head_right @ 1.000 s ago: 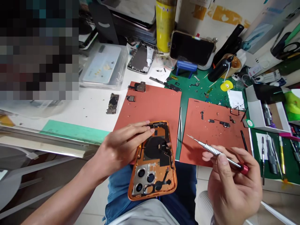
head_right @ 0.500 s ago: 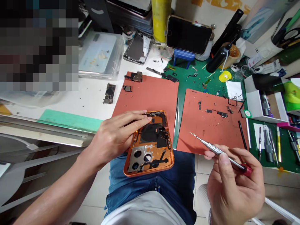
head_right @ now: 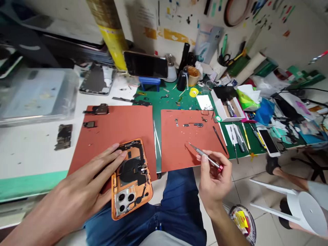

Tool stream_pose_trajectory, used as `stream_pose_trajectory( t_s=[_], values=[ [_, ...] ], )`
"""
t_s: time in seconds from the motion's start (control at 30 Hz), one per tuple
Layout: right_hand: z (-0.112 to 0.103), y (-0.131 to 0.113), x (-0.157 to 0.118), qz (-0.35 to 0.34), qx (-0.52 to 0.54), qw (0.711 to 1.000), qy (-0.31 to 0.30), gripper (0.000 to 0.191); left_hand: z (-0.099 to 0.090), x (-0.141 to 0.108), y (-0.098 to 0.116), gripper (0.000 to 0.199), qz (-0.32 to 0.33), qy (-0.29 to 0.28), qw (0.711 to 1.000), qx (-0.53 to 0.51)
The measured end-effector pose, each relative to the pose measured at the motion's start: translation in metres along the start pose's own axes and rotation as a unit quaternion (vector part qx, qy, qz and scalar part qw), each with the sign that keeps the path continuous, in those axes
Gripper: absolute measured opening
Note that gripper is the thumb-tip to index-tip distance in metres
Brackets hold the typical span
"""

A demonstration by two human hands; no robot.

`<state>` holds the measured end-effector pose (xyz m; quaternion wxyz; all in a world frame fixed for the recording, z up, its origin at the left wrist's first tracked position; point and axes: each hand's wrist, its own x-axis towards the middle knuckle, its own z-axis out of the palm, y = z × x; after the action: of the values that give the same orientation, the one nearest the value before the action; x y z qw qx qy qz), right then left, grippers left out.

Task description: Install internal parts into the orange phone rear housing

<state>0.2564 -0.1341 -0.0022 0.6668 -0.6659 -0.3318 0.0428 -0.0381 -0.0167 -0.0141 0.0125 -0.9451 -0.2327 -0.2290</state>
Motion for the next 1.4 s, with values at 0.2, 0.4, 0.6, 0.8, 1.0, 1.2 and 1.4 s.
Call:
stream_pose_trajectory(
  t_s=[0.2,0.4,0.6,0.8,1.0,1.2,1.4],
  values=[
    [-0.007,0.017,0.008,-0.016,-0.046,0.997,0.053,0.029,0.011,-0.011,-0.003,0.075,0.003,0.014,1.0,0.001],
    [-0.006,0.023,0.021,0.024,-0.042,0.997,0.059,0.031,0.016,-0.018,-0.001,0.087,-0.009,0.001,1.0,-0.01],
    [-0.005,0.028,0.024,0.047,-0.035,0.997,0.055,0.034,0.011,-0.016,0.008,0.112,-0.023,-0.022,0.999,-0.016],
    [-0.01,0.019,0.02,0.083,0.03,0.994,0.062,0.036,0.001,-0.009,0.024,0.118,-0.019,-0.01,1.0,0.022],
    [-0.01,0.002,0.011,0.135,0.126,0.982,0.036,0.04,-0.004,-0.005,0.033,0.122,-0.044,-0.034,0.997,0.05],
    [-0.001,-0.002,-0.009,0.211,0.152,0.963,-0.069,0.029,-0.007,-0.003,0.04,0.092,-0.055,-0.027,0.998,0.029],
    [0.016,-0.013,-0.03,0.233,0.171,0.951,-0.107,0.028,-0.014,-0.009,0.04,0.083,-0.055,0.008,0.998,-0.04]
  ],
)
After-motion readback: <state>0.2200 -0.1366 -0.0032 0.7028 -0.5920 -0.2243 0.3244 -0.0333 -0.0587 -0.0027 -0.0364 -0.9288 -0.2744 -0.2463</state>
